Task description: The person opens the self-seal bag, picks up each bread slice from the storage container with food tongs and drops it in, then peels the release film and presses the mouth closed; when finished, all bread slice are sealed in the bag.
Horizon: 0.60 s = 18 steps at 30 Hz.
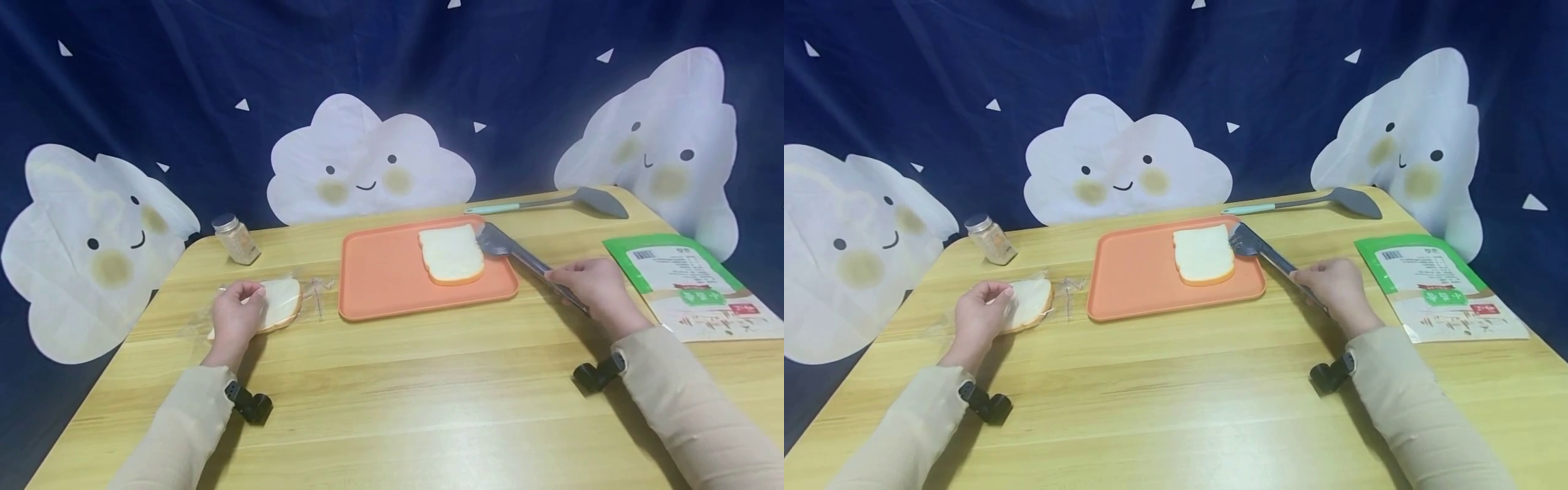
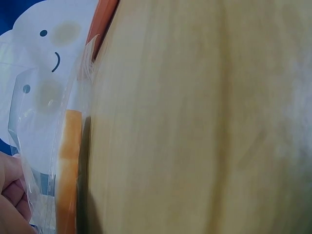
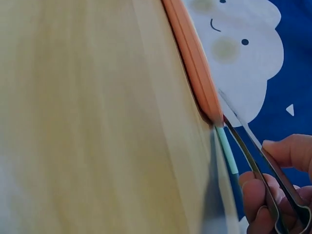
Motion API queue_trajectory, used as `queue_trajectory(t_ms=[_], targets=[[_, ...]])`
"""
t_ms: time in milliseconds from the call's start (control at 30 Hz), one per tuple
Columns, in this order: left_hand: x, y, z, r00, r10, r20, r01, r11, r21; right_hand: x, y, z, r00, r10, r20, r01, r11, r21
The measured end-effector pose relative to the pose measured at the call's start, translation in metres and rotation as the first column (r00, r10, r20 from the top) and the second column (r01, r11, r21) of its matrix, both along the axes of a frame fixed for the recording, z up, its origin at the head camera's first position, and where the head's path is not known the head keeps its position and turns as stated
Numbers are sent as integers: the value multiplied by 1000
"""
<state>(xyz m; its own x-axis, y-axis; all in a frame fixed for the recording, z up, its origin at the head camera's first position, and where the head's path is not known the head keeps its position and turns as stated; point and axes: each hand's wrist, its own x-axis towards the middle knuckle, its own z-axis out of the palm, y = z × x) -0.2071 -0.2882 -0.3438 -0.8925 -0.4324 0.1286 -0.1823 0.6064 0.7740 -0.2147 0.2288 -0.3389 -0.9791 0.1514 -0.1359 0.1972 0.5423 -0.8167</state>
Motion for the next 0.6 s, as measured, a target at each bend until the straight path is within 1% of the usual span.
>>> queue_trajectory(t_ms=[133, 300, 600], targets=[[1, 0, 0, 1000, -4, 0, 4, 1000, -5, -2, -2, -3, 1000, -17, 2, 17, 1000, -1], [0, 0, 0, 1000, -7, -13, 7, 1000, 1, -3, -2, -3, 1000, -15, 10, 15, 1000, -17], [-1, -1, -1, 999, -7, -36, 7, 1000, -4, -6, -11, -2, 999, -11, 40, 16, 993, -116]])
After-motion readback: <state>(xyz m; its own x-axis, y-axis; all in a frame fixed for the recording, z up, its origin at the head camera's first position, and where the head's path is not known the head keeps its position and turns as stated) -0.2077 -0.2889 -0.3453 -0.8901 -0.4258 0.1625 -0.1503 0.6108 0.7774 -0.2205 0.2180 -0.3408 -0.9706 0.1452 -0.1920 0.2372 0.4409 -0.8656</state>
